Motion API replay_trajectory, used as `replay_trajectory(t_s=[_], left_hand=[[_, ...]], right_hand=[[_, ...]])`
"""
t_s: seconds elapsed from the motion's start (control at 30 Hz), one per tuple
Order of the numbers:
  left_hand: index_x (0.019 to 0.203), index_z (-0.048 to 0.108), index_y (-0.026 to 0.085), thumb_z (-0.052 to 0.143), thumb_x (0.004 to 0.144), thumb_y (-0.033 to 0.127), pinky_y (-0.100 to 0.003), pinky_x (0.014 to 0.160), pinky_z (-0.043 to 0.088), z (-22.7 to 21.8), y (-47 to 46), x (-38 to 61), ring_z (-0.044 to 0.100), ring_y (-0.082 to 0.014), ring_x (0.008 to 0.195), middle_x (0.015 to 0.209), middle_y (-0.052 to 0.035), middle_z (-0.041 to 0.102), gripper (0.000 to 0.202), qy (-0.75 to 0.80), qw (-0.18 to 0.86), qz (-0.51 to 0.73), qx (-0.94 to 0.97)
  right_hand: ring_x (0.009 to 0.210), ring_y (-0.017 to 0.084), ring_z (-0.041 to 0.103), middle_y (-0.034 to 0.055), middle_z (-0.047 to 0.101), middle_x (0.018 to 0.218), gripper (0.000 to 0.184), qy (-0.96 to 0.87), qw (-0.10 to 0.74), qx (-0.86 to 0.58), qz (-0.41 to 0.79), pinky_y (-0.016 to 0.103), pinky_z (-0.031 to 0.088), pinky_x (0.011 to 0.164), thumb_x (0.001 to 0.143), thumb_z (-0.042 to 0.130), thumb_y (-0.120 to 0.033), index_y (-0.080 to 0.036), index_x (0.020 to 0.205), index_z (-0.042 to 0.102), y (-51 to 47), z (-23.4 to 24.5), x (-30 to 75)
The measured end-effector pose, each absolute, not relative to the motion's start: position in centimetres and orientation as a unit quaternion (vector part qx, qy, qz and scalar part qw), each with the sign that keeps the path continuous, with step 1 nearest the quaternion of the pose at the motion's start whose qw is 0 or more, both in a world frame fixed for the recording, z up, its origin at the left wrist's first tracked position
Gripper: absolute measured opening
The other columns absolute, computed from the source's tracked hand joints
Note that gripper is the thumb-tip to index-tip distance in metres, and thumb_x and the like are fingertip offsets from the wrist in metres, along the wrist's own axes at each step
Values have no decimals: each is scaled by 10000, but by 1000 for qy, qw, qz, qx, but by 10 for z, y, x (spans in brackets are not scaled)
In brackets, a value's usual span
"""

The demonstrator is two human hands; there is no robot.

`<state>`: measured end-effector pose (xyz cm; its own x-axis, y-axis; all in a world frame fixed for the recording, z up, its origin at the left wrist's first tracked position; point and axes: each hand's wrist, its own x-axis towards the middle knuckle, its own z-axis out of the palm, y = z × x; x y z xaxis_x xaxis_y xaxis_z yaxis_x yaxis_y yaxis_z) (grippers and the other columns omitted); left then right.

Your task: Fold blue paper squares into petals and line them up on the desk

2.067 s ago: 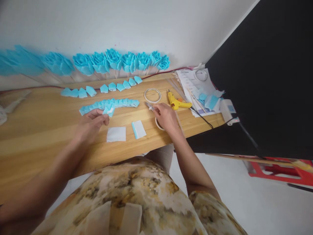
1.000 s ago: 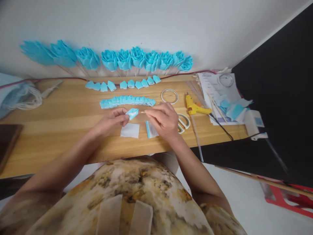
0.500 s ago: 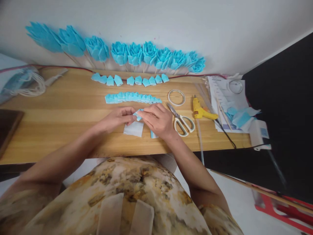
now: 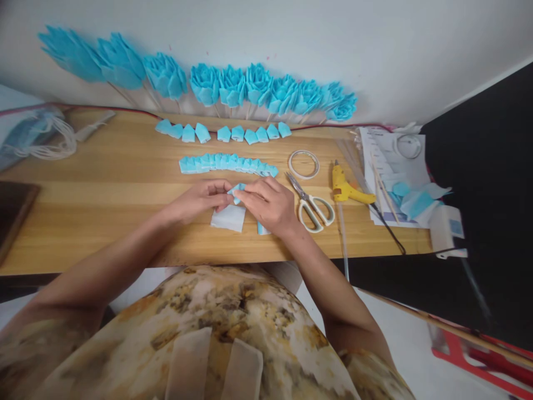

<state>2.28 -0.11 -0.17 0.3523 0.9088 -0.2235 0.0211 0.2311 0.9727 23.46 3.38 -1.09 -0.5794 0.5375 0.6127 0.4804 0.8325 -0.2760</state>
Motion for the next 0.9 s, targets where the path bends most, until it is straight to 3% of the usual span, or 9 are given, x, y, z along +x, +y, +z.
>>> replay_trajectory(t_s=[0.3,0.47,0.9], left_hand=[[792,599,177,674,776,385,-228,546,316,1,-2,22,421,-91,552,582,49,490,222,461,641,328,519],[787,588,169,678,732,358,-217,537,303,0,-2,23,420,-81,561,624,49,504,216,483,633,316,517],[775,595,170,655,749,330,-222,526,291,2,-2,23,416,-79,564,633,43,493,173,475,633,320,522]], right_hand=[[768,166,630,7,734,852,161,-882,410,-230,2,342,502,707,938,641,-189,-300,977,751,34,-8,234],[795,173,648,14,713,863,170,-848,470,-239,59,342,511,717,910,653,-136,-265,1004,709,32,-2,229],[757,160,618,7,730,863,162,-884,412,-223,12,342,455,680,937,647,-178,-293,1002,739,33,-9,227]])
